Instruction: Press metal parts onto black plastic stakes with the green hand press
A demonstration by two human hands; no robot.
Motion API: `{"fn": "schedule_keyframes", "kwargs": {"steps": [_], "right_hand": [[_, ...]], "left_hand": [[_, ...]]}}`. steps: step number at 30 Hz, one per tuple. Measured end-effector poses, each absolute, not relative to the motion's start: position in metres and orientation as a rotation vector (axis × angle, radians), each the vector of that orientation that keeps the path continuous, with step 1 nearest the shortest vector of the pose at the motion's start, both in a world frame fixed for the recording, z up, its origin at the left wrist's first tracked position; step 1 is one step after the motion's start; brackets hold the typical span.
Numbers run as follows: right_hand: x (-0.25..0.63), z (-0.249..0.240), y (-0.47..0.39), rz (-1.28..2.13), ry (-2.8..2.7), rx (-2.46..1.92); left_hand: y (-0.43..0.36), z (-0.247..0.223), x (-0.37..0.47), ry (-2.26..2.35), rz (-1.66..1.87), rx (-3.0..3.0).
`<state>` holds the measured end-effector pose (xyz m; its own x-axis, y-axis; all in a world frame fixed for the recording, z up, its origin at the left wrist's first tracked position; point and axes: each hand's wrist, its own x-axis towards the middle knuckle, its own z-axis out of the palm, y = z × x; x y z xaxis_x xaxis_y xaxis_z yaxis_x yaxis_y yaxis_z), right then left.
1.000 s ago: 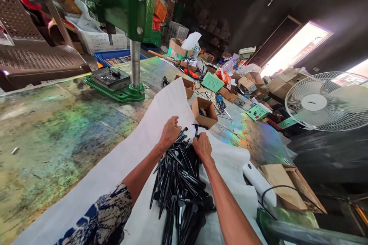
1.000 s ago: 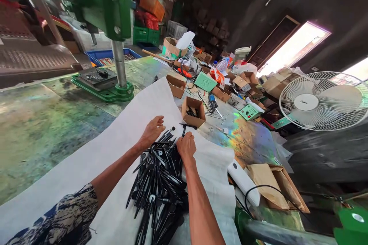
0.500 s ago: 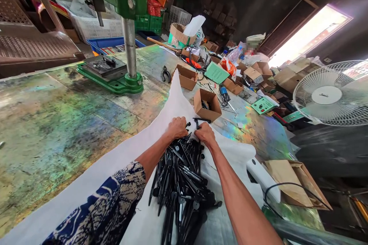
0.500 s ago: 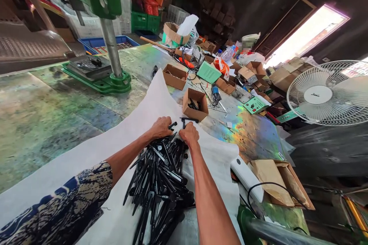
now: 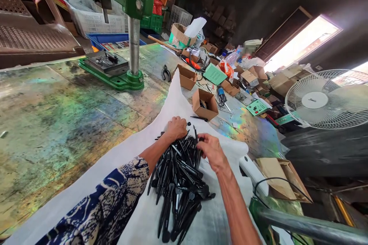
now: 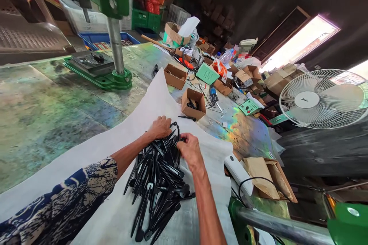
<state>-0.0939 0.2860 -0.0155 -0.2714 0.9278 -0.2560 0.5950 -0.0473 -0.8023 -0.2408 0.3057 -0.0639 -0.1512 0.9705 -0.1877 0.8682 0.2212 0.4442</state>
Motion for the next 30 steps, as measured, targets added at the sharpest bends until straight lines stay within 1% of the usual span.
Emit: {"fn": "schedule_keyframes", "kwargs": {"steps": [2, 6, 11, 15, 17, 19, 22, 24, 25, 27, 30], "right_hand": [[-0.091, -0.020, 0.254, 1.265, -1.916, -1.568], [-0.089, -0.036, 0.206, 0.926, -2.213, -1.649], [-0.095, -0.041, 0.179, 0.521, -2.572, -1.656], [-0.098, -0.043, 0.166, 0.346, -2.706, -1.641], [-0.098, -0.044, 0.160, 0.342, -2.703, -1.644], [-0.096, -0.044, 0.158, 0.413, -2.682, -1.615], [-0.090, -0.043, 0.166, 0.677, -2.583, -1.476], [-0.084, -0.044, 0.180, 0.870, -2.423, -1.390], [-0.081, -0.046, 0.190, 0.911, -2.326, -1.370], [-0.077, -0.050, 0.214, 0.843, -2.150, -1.367], [-0.074, -0.060, 0.252, 0.747, -2.049, -1.360]], "left_hand": [[0.302, -0.063, -0.240, 2.082, 0.321, 1.686], [0.290, -0.061, -0.237, 2.112, 0.330, 1.668], [0.274, -0.057, -0.236, 2.129, 0.315, 1.668], [0.260, -0.058, -0.236, 2.169, 0.302, 1.651], [0.252, -0.058, -0.237, 2.174, 0.300, 1.647], [0.244, -0.059, -0.236, 2.188, 0.302, 1.623], [0.232, -0.060, -0.235, 2.217, 0.293, 1.586], [0.224, -0.062, -0.236, 2.228, 0.280, 1.579], [0.220, -0.062, -0.236, 2.230, 0.282, 1.579], [0.212, -0.064, -0.239, 2.224, 0.298, 1.589], [0.197, -0.067, -0.245, 2.198, 0.312, 1.625]]}}
